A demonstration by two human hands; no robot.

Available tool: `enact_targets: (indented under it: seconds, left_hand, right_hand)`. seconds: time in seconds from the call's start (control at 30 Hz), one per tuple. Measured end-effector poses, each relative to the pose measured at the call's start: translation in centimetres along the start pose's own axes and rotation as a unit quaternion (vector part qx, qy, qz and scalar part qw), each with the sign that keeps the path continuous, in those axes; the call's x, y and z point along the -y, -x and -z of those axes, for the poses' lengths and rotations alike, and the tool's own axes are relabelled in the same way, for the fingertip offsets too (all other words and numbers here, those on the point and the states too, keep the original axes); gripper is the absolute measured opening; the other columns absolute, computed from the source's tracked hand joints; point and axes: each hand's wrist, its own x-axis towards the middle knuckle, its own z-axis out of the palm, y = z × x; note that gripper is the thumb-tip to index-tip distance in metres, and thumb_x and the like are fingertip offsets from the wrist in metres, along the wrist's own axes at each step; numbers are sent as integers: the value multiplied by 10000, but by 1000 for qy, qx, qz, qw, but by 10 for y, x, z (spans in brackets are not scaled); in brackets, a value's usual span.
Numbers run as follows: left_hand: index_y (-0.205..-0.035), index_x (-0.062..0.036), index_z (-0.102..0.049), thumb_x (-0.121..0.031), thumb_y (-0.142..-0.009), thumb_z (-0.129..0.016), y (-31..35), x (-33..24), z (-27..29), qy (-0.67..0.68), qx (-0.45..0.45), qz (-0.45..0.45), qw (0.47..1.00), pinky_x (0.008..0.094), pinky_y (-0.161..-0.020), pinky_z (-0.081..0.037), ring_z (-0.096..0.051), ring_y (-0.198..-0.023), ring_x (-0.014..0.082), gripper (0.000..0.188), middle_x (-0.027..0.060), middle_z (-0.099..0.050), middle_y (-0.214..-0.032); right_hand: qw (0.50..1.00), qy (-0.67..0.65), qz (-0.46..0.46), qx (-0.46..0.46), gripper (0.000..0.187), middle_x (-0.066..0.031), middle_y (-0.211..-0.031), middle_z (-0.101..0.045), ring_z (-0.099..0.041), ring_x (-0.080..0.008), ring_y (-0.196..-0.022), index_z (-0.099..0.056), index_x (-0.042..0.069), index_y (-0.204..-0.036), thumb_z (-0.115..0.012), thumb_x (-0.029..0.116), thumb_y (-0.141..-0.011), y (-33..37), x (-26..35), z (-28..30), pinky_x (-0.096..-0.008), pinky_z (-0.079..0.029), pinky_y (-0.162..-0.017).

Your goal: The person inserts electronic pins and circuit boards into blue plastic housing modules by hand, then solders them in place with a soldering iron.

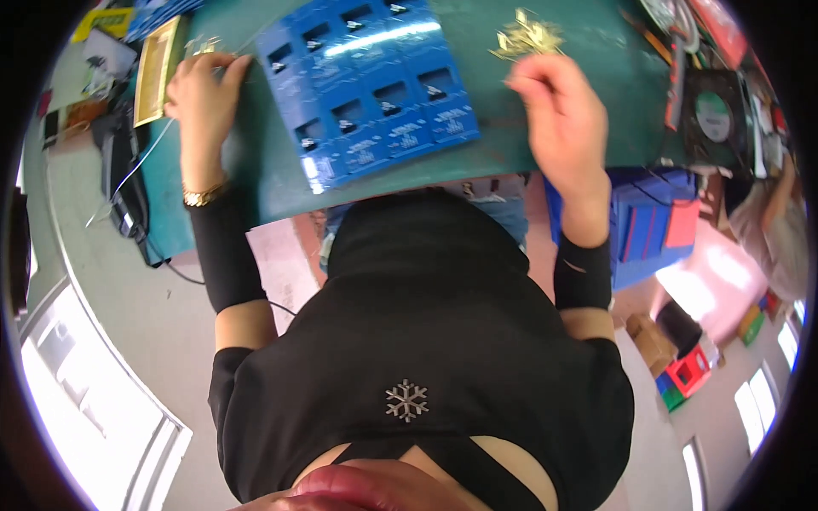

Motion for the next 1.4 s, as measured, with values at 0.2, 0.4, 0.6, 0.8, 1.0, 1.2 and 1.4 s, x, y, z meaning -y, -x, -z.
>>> enact_targets:
  seconds: [0.2,0.4,0.6,0.8,1.0,1.2,1.4]
  left_hand:
    - [-968,-150,-713,-301,-901,-652,18,-8,-1,-7,-5,-38,999,680,-997,-261,-446,-1244,377,176,107,-604,-1194]
    - [-973,-70,-645,-211,-933,-599,19,-7,-8,74,-74,-25,994,517,-911,-407,-567,-1029,340,153,107,-646,-982]
    - [-1035,-35,-657,-190,-915,-645,19,-6,-2,234,-130,-14,964,344,-728,-510,-660,-794,262,197,125,-690,-896]
    - [-1038,-117,-758,-184,-950,-637,16,2,-5,293,-112,-2,949,234,-765,-491,-645,-834,91,164,42,-697,-916]
    - [-1095,-29,-713,-109,-946,-644,18,-15,1,446,-109,21,888,214,-767,-493,-634,-815,92,183,19,-687,-948]
    - [-1189,6,-546,64,-929,-530,20,-34,25,510,-53,58,857,181,-702,-417,-489,-778,67,268,-19,-493,-879]
    - [-1206,2,-546,71,-922,-537,22,-34,26,537,-67,62,839,184,-704,-434,-495,-784,58,293,-11,-509,-869]
  right_hand:
    - [990,72,96,71,121,-76,-901,-582,-598,-272,-849,-597,56,-905,-684,26,-828,-16,21,-38,-316,-489,-719]
    - [969,134,189,90,127,-88,-888,-586,-562,-258,-831,-582,23,-865,-682,-28,-804,-25,25,-45,-325,-458,-733]
    - [966,138,185,117,130,-73,-871,-604,-579,-264,-857,-598,31,-849,-701,-18,-786,-30,41,-49,-344,-456,-772]
    - [911,17,412,-9,137,-100,-888,-564,-533,-315,-931,-590,41,-849,-686,4,-759,-43,4,-86,-386,-414,-850]
    - [962,57,259,56,166,-114,-921,-548,-517,-324,-971,-584,46,-849,-690,-6,-733,-39,23,-86,-392,-397,-871]
    - [929,-46,367,-25,151,-115,-915,-546,-520,-324,-970,-585,39,-850,-674,-15,-739,-37,4,-98,-391,-396,-877]
    - [966,50,250,49,139,-117,-906,-545,-522,-324,-961,-587,38,-849,-668,-11,-747,-34,54,-80,-387,-395,-877]
